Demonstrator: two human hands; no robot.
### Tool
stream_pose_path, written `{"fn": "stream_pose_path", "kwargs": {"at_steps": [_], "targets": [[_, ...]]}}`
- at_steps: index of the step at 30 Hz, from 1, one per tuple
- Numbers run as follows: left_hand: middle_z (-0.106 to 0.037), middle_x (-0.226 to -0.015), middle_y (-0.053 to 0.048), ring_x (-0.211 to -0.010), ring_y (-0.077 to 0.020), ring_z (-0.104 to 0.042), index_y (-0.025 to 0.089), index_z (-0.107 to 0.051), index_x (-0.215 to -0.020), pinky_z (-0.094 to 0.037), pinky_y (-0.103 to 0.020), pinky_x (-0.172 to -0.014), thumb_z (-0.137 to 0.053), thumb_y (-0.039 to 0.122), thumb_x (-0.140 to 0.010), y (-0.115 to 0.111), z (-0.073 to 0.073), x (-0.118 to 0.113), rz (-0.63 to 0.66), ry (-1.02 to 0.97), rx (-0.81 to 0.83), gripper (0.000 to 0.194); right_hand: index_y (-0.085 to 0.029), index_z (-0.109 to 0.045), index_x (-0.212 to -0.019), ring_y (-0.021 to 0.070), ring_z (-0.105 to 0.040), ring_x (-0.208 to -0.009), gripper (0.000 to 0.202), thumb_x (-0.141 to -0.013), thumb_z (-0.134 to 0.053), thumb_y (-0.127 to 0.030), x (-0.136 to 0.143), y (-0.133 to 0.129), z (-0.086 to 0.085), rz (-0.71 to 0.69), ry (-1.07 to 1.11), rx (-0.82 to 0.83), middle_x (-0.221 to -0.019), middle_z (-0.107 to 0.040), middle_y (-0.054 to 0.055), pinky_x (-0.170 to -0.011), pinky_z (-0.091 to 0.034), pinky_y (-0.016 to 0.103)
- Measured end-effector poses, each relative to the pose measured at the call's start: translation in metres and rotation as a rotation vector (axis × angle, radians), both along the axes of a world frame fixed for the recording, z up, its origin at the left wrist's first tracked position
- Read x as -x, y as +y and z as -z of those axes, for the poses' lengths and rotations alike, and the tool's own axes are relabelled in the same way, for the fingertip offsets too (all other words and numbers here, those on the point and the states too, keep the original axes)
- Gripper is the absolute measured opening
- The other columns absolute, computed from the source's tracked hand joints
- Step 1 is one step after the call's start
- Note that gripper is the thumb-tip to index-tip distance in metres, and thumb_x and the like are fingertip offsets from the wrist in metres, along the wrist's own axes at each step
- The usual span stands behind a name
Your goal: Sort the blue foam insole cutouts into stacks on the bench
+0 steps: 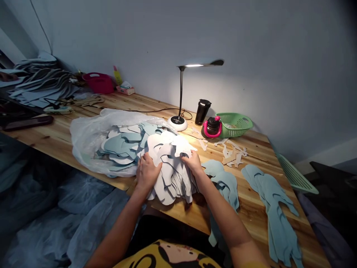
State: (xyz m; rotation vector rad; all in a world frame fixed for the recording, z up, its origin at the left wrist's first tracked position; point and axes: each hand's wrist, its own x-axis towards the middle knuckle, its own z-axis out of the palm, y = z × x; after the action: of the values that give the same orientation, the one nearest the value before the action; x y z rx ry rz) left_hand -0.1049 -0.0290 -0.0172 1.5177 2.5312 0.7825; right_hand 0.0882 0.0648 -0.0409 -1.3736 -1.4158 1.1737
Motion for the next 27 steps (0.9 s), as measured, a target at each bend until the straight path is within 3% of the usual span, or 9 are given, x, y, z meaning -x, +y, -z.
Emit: {"fn": "stream_pose_path", "kwargs": {"at_steps": [2, 5, 10, 13, 16, 19, 22, 25, 27], "targets": [[-0.064, -0.116, -0.022, -0.114, -0.0369, -0.063, 0.011, -0.053, -0.117, -0.049, -0.044, -0.098, -0.067, 0.033, -0.08, 0.001, 0.0, 0.001, 0.002, 0.047, -0.019, 0.046, -0.02, -0.065, -0.1, 0.0242, -0.065, -0.087, 0.039, -0.063, -0.067, -0.034, -0.005, 0.001, -0.003, 0.039, -0.036, -0.021, -0.086, -0.072, 0.005, -0.073, -0.051, 0.031], [-0.067, -0.108, -0.019, -0.103, -0.035, -0.067, 0.013, -0.056, -0.113, -0.053, -0.042, -0.089, -0.066, 0.033, -0.078, 0.003, 0.0, 0.01, -0.031, -0.025, -0.019, 0.042, -0.02, -0.065, -0.098, 0.0243, -0.063, -0.084, 0.033, -0.069, -0.062, -0.036, -0.011, 0.002, -0.012, 0.044, -0.072, -0.053, -0.081, -0.069, 0.004, -0.071, -0.049, 0.031], [-0.073, -0.09, -0.012, -0.083, -0.0292, -0.069, 0.015, -0.064, -0.098, -0.053, -0.034, -0.071, -0.071, 0.042, -0.067, 0.009, 0.008, 0.036, -0.023, -0.441, -0.124, 0.042, -0.021, -0.065, -0.094, 0.0214, -0.06, -0.08, 0.031, -0.065, -0.069, -0.031, -0.001, -0.012, -0.025, -0.114, -0.14, -0.127, -0.083, -0.067, 0.001, -0.073, -0.046, 0.03], [-0.075, -0.089, -0.011, -0.082, -0.0269, -0.069, 0.013, -0.068, -0.093, -0.052, -0.03, -0.067, -0.071, 0.046, -0.063, 0.012, 0.018, 0.047, 0.031, -0.637, -0.235, 0.044, -0.023, -0.066, -0.098, 0.024, -0.061, -0.09, 0.037, -0.061, -0.073, -0.028, 0.016, -0.027, -0.027, -0.265, -0.396, -0.188, -0.095, -0.07, 0.004, -0.076, -0.044, 0.03], [-0.075, -0.091, -0.011, -0.085, -0.027, -0.069, 0.013, -0.069, -0.09, -0.053, -0.03, -0.07, -0.074, 0.045, -0.059, 0.012, 0.021, 0.048, 0.047, -0.772, -0.31, 0.045, -0.024, -0.064, -0.112, 0.0275, -0.063, -0.09, 0.049, -0.065, -0.072, -0.035, 0.031, -0.039, -0.031, -0.355, -0.667, -0.138, -0.097, -0.071, 0.007, -0.071, -0.042, 0.031], [-0.074, -0.089, -0.009, -0.081, -0.0238, -0.068, 0.015, -0.067, -0.086, -0.054, -0.029, -0.068, -0.073, 0.037, -0.059, 0.009, 0.013, 0.047, -0.087, -0.903, -0.408, 0.036, -0.024, -0.063, -0.115, 0.0285, -0.064, -0.088, 0.052, -0.066, -0.069, -0.039, 0.031, -0.041, -0.041, -0.324, -0.73, -0.101, -0.096, -0.071, 0.008, -0.069, -0.041, 0.031], [-0.069, -0.076, -0.004, -0.065, -0.019, -0.063, 0.017, -0.065, -0.079, -0.051, -0.027, -0.057, -0.073, 0.031, -0.057, 0.004, -0.004, 0.054, -0.238, -1.02, -0.495, 0.027, -0.022, -0.065, -0.094, 0.025, -0.061, -0.085, 0.034, -0.063, -0.065, -0.035, 0.014, -0.036, -0.052, -0.23, -0.576, -0.095, -0.089, -0.069, 0.005, -0.069, -0.04, 0.03], [-0.062, -0.066, 0.001, -0.056, -0.0142, -0.058, 0.018, -0.061, -0.073, -0.048, -0.024, -0.051, -0.077, 0.031, -0.055, 0.0, -0.018, 0.065, -0.225, -1.143, -0.565, 0.027, -0.021, -0.057, -0.073, 0.0179, -0.053, -0.071, 0.017, -0.063, -0.058, -0.035, -0.012, -0.032, -0.061, -0.198, -0.208, -0.032, -0.074, -0.06, 0.001, -0.063, -0.038, 0.028], [-0.058, -0.058, 0.004, -0.05, -0.0117, -0.054, 0.018, -0.059, -0.072, -0.044, -0.022, -0.046, -0.081, 0.034, -0.053, -0.003, -0.023, 0.068, -0.182, -1.183, -0.553, 0.033, -0.021, -0.052, -0.07, 0.0136, -0.043, -0.06, 0.017, -0.066, -0.054, -0.038, -0.026, -0.033, -0.065, -0.209, -0.036, 0.033, -0.064, -0.05, -0.003, -0.056, -0.033, 0.026]]}}
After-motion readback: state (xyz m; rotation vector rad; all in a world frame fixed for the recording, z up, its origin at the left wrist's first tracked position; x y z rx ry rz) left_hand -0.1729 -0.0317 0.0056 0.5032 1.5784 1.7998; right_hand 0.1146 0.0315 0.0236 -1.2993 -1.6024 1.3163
